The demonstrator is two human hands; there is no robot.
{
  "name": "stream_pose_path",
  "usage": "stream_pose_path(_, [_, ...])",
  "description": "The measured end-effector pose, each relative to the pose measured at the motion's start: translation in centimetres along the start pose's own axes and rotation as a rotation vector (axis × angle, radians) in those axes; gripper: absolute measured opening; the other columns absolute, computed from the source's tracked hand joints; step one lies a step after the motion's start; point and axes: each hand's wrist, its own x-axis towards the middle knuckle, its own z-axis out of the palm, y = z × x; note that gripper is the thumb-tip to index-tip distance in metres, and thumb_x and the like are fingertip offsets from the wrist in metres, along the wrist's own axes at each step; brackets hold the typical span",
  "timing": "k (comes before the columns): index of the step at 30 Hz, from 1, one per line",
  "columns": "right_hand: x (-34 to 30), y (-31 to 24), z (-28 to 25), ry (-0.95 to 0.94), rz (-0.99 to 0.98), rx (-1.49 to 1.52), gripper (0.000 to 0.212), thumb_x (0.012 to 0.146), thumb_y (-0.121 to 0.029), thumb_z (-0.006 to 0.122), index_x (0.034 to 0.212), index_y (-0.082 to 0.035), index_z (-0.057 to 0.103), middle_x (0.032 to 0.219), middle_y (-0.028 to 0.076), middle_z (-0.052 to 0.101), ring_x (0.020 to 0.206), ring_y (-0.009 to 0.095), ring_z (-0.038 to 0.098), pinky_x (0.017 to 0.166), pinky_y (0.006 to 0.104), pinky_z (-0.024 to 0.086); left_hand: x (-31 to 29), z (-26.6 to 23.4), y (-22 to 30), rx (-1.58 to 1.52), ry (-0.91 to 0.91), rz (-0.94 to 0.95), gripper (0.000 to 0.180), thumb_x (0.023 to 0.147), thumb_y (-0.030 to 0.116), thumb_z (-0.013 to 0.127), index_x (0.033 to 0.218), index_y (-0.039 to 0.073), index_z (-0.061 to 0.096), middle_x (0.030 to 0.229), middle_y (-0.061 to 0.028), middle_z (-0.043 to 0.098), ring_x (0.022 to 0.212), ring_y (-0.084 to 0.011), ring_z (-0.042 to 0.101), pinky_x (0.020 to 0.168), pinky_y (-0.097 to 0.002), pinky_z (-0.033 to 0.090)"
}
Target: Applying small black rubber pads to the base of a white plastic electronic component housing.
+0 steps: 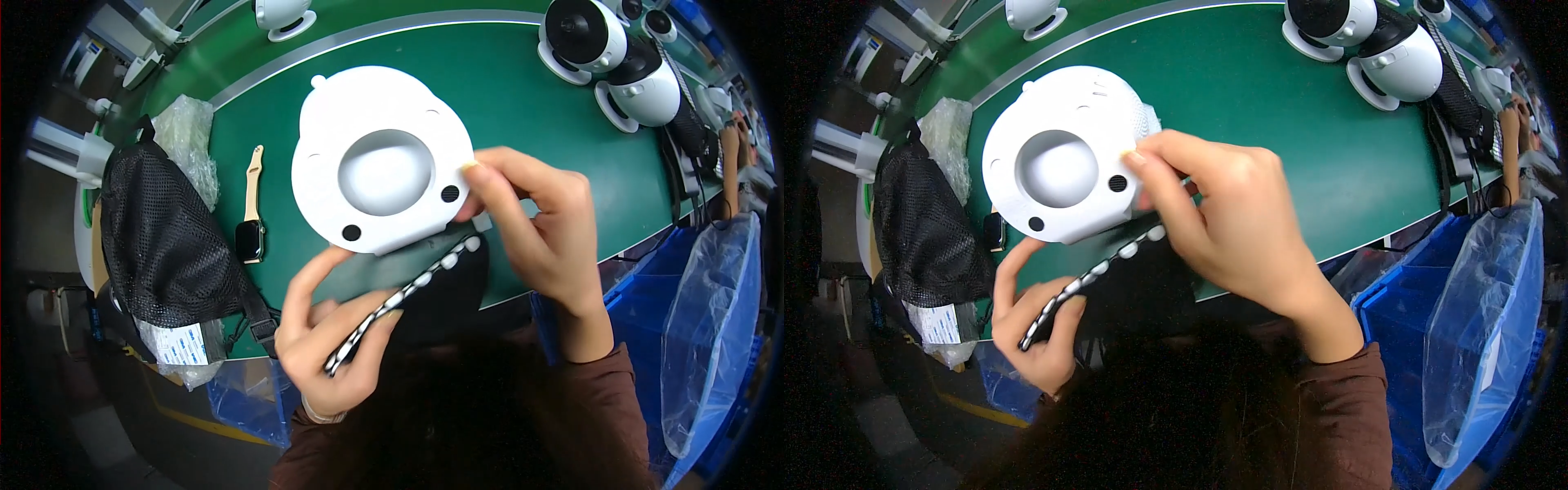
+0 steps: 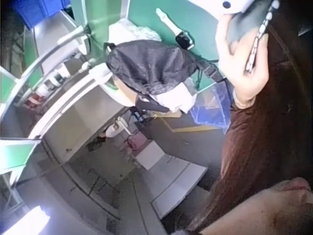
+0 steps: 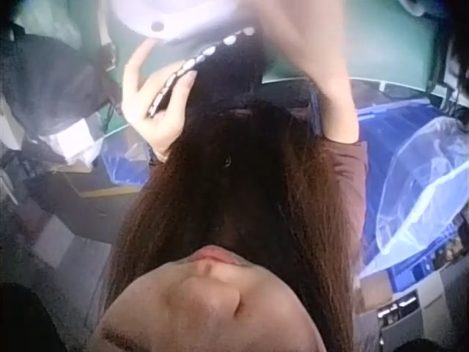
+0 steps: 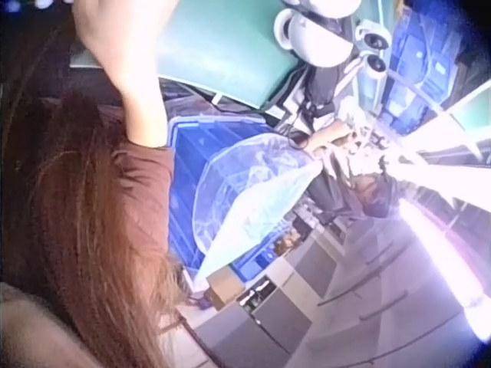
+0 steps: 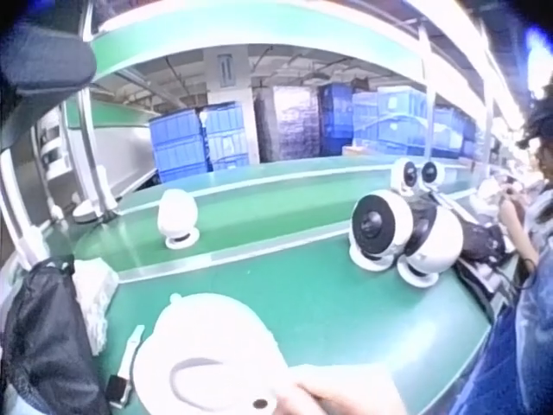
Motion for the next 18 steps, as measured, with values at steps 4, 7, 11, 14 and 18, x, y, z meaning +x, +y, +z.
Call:
stream_pose_path(4, [-1.6,-1.6,-2.2,0.085,-0.218,-0.256,0.016,0.071,-0.01,0.061,0.082,0.002,0.061,0.074,0.008,0.061,0.069,0.017,0.058,0.064,0.0259,0.045,-1.3,-2.2,0.5,-0.113,-0.003,-0.052,0.025,0.054,-0.006,0.061,0.078,0.0,0.066,0.096,-0.017,0.056,0.048,-0.0048,0.046,0.046,-0.0141,0.034])
stream_pose_path(7, [-2.1,-2.8,-1.9,-0.135,-0.459,-0.148,0.035,0.056,-0.021,0.073,0.086,-0.005,0.064,0.074,0.005,0.061,0.073,0.021,0.058,0.066,0.0297,0.046,0.0,-1.5,0.6,-0.271,-0.029,0.044,0.015,0.057,-0.004,0.06,0.072,-0.003,0.064,0.077,-0.0164,0.062,0.06,-0.0185,0.058,0.058,-0.0245,0.045])
stream_pose_path(11, [-2.8,-1.6,-1.3,-0.24,-0.517,-0.169,0.021,0.061,-0.015,0.067,0.079,-0.005,0.061,0.072,0.004,0.056,0.072,0.02,0.057,0.061,0.03,0.045,0.4,-0.2,1.7,-0.449,-0.024,-0.211,0.017,0.06,-0.007,0.06,0.076,-0.005,0.062,0.076,-0.0141,0.064,0.07,-0.0188,0.062,0.067,-0.0254,0.047])
stream_pose_path(14, [-3.1,-1.4,-1.1,-0.158,-0.535,-0.232,0.016,0.06,-0.012,0.066,0.073,-0.006,0.059,0.072,0.002,0.057,0.07,0.018,0.057,0.064,0.0304,0.046,0.4,0.6,1.9,-0.434,0.043,-0.267,0.013,0.062,-0.008,0.061,0.074,-0.004,0.062,0.072,-0.012,0.064,0.064,-0.0126,0.061,0.061,-0.0212,0.046])
stream_pose_path(18, [-3.4,-1.7,-1.2,-0.035,-0.558,-0.336,0.014,0.061,-0.011,0.063,0.072,-0.006,0.058,0.073,0.002,0.057,0.069,0.017,0.058,0.069,0.0318,0.047,0.0,0.9,1.5,-0.27,0.063,-0.152,0.011,0.059,-0.007,0.065,0.069,-0.003,0.062,0.063,-0.0093,0.062,0.056,-0.0138,0.061,0.051,-0.0203,0.044])
